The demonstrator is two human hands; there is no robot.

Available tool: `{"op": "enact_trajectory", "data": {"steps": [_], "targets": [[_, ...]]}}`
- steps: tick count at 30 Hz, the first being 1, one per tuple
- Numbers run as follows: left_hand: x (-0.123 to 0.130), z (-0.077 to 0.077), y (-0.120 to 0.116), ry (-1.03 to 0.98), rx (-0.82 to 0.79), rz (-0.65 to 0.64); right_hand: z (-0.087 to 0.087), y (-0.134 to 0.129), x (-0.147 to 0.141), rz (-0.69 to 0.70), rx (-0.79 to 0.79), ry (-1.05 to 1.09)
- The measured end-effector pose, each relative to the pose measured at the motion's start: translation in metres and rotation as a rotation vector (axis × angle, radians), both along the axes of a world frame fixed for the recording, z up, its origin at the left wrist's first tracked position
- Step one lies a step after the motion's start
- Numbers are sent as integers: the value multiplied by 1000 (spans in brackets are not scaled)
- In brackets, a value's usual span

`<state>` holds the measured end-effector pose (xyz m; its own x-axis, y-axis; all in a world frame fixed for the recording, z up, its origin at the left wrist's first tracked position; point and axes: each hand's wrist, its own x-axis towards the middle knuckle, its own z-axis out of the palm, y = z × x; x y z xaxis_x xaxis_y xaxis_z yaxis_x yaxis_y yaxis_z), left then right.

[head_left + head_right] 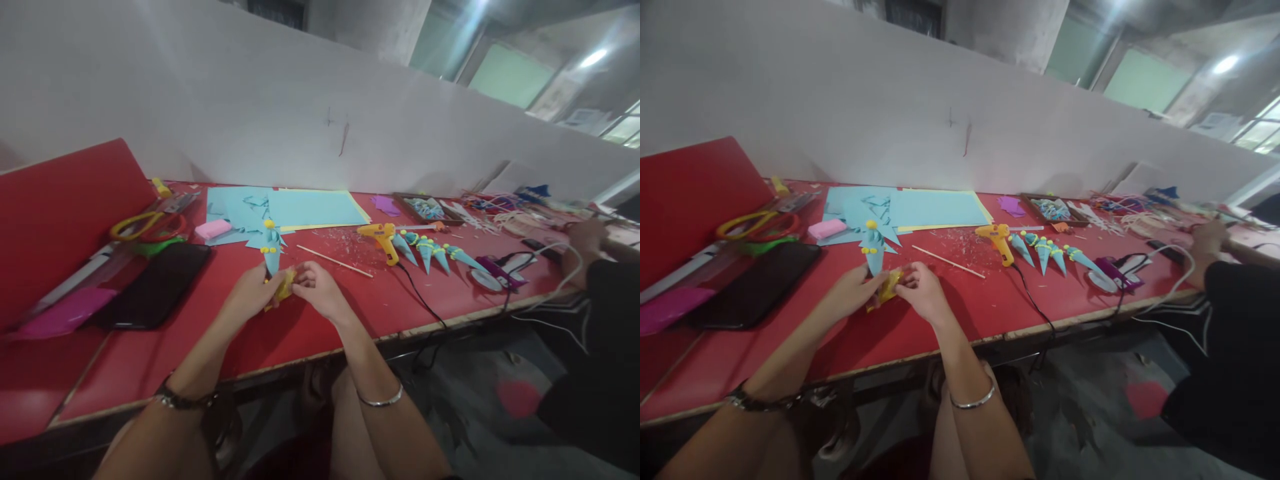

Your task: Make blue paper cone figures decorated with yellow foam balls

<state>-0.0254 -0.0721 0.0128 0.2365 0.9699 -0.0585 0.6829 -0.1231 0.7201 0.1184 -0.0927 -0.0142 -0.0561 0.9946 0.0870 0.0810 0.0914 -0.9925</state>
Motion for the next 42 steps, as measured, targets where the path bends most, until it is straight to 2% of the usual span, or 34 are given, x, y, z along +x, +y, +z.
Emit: {"op": "enact_trajectory", "data": {"steps": [7,10,13,18,22,25,28,31,36,42], "targets": [[-1,-2,2,-2,21,-26,-1,-2,-2,-52,128,-133],[-1,-3,2,19,19,-29,-4,-1,-1,-96,109,-184],[0,-2,2,18,2,-31,-4,1,-1,-54,104,-245],[0,1,1,17,19,-28,4,0,-2,-43,163,-405],[0,2,1,32,12,-39,6,0,-1,-63,113,-489],[1,1,0,30,-6,-34,2,2,2,-29,93,-441],[0,1,0,8,-32,-23,-3,5,3,14,104,-307],[-1,-1,1,-17,-42,-35,-5,5,2,-12,112,-218],[-1,0,1,-23,-50,-77,-1,1,-1,-84,107,-194],[0,2,0,-8,-77,-70,4,-4,-4,-73,83,-187]]}}
